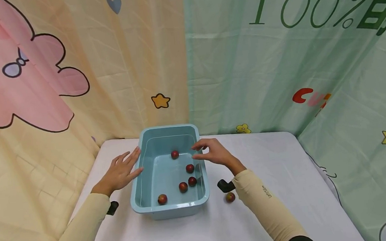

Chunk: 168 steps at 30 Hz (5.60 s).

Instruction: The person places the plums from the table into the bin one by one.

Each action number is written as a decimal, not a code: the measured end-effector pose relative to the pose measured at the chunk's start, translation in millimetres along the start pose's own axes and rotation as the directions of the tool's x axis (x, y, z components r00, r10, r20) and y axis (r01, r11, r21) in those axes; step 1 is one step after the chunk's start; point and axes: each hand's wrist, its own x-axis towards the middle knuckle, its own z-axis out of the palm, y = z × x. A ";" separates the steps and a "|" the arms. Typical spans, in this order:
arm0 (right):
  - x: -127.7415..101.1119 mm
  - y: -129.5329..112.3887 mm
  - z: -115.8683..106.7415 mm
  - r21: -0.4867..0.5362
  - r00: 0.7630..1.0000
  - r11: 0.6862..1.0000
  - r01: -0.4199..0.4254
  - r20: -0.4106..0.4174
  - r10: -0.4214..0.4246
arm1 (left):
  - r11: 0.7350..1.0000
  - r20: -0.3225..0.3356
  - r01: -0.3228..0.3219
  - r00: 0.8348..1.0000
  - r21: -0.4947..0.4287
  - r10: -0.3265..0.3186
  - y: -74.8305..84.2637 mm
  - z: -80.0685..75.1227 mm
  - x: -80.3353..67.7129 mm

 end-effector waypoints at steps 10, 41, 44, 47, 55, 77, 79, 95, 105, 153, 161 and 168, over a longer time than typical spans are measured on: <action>-13.5 13.0 -4.7 0.037 0.993 0.994 -0.104 -0.059 0.107 | 1.000 0.006 -0.003 1.000 -0.012 0.003 1.5 -1.1 -0.2; -75.0 66.1 -16.1 0.172 0.938 0.942 -0.287 -0.151 0.313 | 1.000 0.016 0.011 1.000 -0.009 -0.011 2.0 -1.8 -1.2; -81.4 72.1 -15.5 0.181 0.937 0.943 -0.279 -0.164 0.309 | 1.000 0.018 0.014 1.000 -0.013 -0.013 2.3 -2.3 -1.5; -87.9 76.5 -15.7 0.202 0.934 0.939 -0.278 -0.174 0.313 | 1.000 0.019 0.019 1.000 -0.018 -0.019 2.3 -2.4 -1.6; -102.5 87.3 -14.3 0.199 0.913 0.932 -0.304 -0.217 0.344 | 1.000 0.020 0.015 1.000 -0.014 -0.015 2.6 -2.0 -2.2; -148.7 124.2 9.6 0.238 0.783 0.831 -0.502 -0.284 0.554 | 1.000 0.023 0.019 1.000 -0.003 -0.019 3.8 -2.8 -0.6; -151.1 125.7 10.4 0.234 0.768 0.822 -0.519 -0.295 0.568 | 1.000 0.020 0.019 1.000 -0.005 -0.019 3.5 -3.1 -0.6; -176.5 140.7 31.3 0.180 0.723 0.800 -0.573 -0.348 0.597 | 1.000 0.023 0.024 0.999 -0.017 -0.024 2.5 -2.0 -1.5; -186.0 147.4 40.0 0.168 0.707 0.791 -0.588 -0.369 0.604 | 1.000 0.023 0.024 0.999 -0.008 -0.024 3.2 -2.2 -2.6; -160.7 146.0 52.6 0.167 0.756 0.823 -0.542 -0.331 0.565 | 1.000 0.042 0.019 0.999 -0.010 -0.018 3.9 -6.7 -1.4; -146.7 137.6 46.6 0.185 0.785 0.841 -0.509 -0.300 0.542 | 1.000 0.043 0.014 0.999 -0.007 -0.013 3.1 -8.1 -2.3; -127.0 125.3 35.8 0.195 0.796 0.842 -0.503 -0.274 0.539 | 1.000 0.052 0.011 0.999 -0.001 -0.011 3.7 -8.7 -1.1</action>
